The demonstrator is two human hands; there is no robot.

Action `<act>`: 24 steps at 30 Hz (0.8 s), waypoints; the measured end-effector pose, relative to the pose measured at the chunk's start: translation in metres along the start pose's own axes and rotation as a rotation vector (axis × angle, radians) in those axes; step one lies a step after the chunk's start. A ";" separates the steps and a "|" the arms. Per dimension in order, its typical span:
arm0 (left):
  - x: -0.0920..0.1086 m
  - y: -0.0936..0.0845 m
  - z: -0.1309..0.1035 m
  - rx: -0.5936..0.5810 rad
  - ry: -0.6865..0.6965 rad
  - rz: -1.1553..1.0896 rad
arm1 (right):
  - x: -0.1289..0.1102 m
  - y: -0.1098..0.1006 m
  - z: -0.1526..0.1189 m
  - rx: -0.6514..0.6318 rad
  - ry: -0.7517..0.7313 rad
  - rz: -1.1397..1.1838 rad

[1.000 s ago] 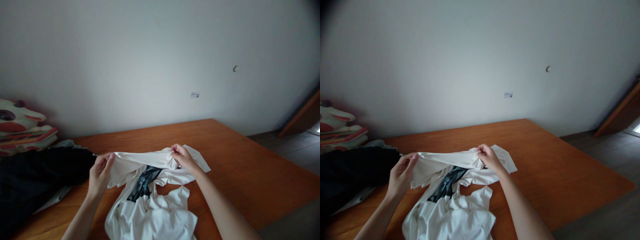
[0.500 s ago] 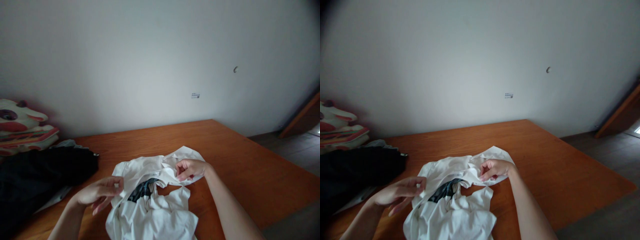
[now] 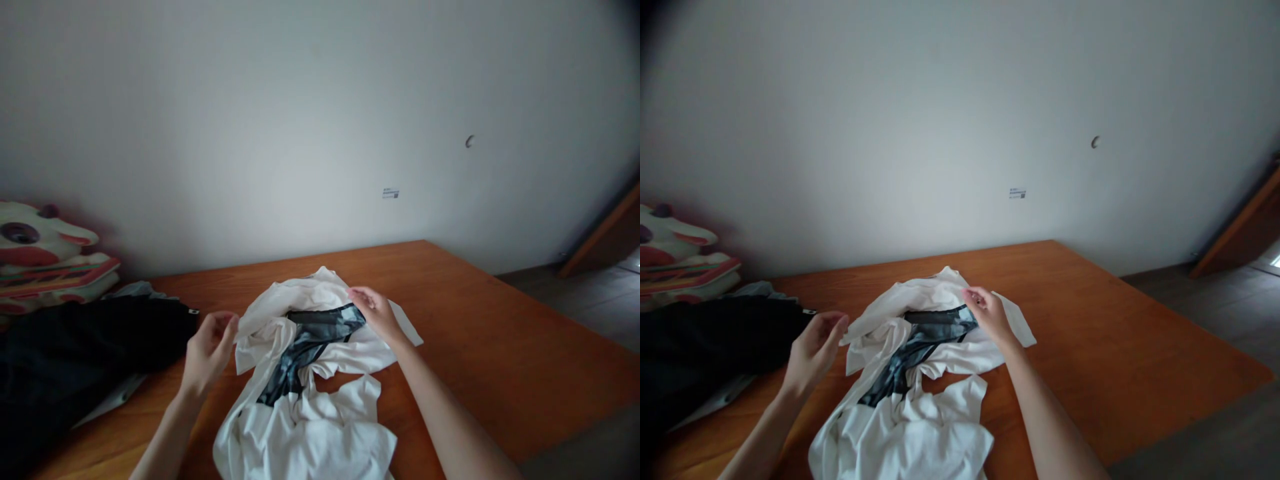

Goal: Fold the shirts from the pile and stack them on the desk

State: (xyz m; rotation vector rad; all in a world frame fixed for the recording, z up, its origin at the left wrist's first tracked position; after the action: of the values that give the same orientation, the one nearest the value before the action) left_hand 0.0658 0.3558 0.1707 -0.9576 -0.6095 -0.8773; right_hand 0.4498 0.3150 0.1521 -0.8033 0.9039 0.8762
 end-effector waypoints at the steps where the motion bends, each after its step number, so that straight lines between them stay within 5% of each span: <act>1: 0.004 0.011 -0.004 -0.110 0.013 0.044 | -0.002 0.001 -0.002 -0.017 -0.041 -0.109; 4: 0.019 0.039 -0.017 -0.350 0.124 0.170 | -0.010 0.014 -0.009 -0.127 -0.178 -0.380; 7: 0.022 0.053 -0.024 -0.404 0.263 0.301 | -0.010 0.024 -0.015 -0.180 -0.250 -0.528; 13: -0.023 0.044 -0.018 -0.276 0.267 0.667 | 0.006 0.026 -0.019 -0.200 -0.289 -0.724; 17: -0.013 0.026 -0.006 -0.155 0.224 0.727 | 0.010 0.034 -0.023 -0.260 -0.286 -0.764; 24: 0.014 0.056 -0.030 -0.544 0.088 0.593 | -0.002 0.029 -0.020 -0.220 -0.265 -0.694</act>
State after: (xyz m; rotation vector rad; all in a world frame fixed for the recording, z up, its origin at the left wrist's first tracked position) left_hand 0.1231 0.3409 0.1435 -1.4809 0.0182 -0.5445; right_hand 0.4168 0.3094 0.1399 -1.0713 0.2535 0.4503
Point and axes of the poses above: each hand's wrist, its own z-axis towards the middle knuckle, its own y-axis out of the palm, x = y × z, the point moved 8 cm from there along z, towards the middle knuckle, and after that the axes turned 4 degrees about x, right-handed, at the moved point
